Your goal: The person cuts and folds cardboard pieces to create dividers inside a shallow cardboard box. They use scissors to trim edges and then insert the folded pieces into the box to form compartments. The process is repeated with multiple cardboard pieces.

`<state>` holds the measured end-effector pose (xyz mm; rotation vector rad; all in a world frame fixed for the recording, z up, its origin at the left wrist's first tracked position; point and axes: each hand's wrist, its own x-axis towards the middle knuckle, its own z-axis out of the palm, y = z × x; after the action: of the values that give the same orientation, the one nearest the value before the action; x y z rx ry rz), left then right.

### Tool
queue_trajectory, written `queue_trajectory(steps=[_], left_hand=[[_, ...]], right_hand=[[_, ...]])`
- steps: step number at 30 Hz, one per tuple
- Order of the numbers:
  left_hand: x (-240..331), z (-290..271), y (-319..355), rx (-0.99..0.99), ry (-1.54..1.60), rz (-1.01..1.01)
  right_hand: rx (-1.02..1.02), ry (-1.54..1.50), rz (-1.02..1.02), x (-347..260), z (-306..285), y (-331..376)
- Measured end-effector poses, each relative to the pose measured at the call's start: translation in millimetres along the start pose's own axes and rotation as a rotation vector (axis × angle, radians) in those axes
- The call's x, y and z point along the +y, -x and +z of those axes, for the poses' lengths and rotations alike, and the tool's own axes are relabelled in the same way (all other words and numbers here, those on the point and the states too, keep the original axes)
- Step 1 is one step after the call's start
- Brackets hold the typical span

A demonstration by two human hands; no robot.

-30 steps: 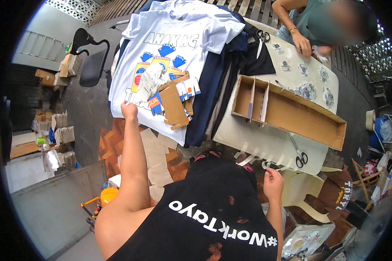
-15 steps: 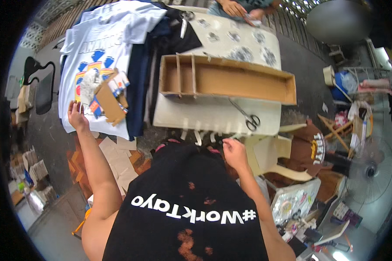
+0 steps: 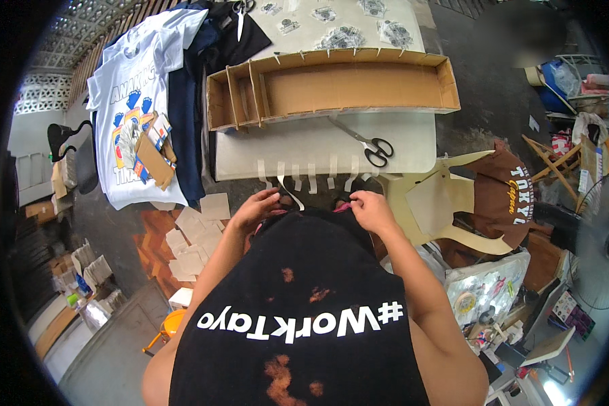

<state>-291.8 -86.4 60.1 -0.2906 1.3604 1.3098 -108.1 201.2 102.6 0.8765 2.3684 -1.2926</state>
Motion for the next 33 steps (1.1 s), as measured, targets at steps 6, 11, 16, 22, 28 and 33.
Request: queue_trajectory(steps=[6,11,16,22,28,33], left_hand=[[0,8,-30,-0.066,0.205,0.057],[-19,-17,-35,-0.153,0.228,0.079],[-29,-29,-28,-0.055,-0.445,0.085],[15,-69,48,0.186,-0.956,0.501],[103,-191,110,1.137,-0.689,0.711],[143,-214,95,1.316,-0.749,0.450]], right_hand=[[-0.083,0.102,-0.079,-10,2,-19],[-0.011,0.113,-0.094,-16,17,-23],[-0.054,0.073,0.000,-30,51,-9],[-0.157,0.085,-0.061,-105,90,-20],[-0.158,0.057,-0.250,-191,105,-48],[-0.154,0.103,-0.413,-226,102,-58]])
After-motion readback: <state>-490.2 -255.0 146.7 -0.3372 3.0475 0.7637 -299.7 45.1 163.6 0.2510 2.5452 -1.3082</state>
